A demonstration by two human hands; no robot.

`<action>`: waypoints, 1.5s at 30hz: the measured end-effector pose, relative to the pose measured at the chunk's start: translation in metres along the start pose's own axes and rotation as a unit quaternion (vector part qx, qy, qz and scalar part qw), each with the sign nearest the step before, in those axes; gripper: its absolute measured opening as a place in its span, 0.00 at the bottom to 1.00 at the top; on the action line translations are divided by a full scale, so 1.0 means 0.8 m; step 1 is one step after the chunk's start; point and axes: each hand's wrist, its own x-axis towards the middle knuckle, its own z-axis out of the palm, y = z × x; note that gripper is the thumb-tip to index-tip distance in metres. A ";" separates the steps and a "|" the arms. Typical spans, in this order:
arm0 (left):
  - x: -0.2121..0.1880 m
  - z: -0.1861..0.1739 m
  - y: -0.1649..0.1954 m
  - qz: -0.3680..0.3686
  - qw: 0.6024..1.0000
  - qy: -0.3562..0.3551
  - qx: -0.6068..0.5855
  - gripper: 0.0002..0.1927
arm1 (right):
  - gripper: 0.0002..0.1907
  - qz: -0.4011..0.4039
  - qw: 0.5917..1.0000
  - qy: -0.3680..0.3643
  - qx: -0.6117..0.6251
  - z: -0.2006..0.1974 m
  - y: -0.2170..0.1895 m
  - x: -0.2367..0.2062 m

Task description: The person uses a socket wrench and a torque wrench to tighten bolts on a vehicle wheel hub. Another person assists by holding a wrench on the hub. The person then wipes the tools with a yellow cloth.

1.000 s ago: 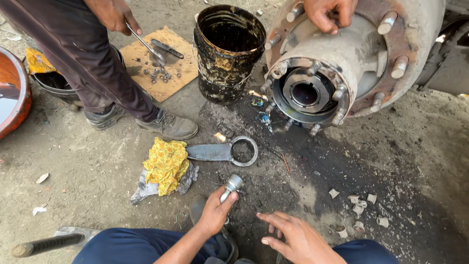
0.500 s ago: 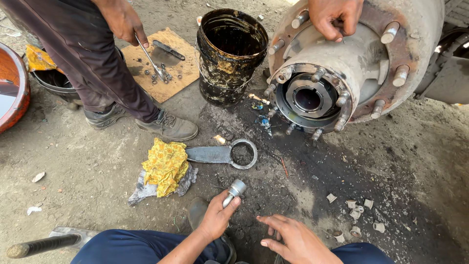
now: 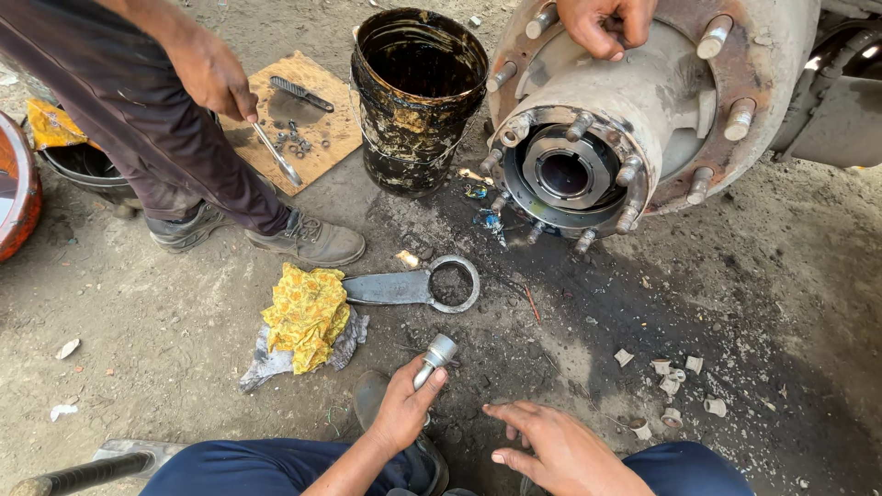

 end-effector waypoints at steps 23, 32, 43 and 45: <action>-0.001 0.025 0.199 0.040 0.980 -0.031 -0.190 0.23 | 0.44 -0.246 0.956 0.159 -0.017 0.033 0.046 0.044; 0.126 0.003 0.321 0.039 0.955 -0.075 -0.283 0.23 | 0.22 -0.045 0.979 -0.005 0.197 -0.031 0.056 0.084; 0.196 0.021 0.308 0.042 0.969 -0.052 -0.236 0.26 | 0.19 -0.042 0.981 0.069 0.179 -0.055 0.086 0.113; 0.200 0.025 0.308 0.039 0.974 -0.047 -0.217 0.26 | 0.20 -0.050 0.981 0.070 0.172 -0.058 0.087 0.121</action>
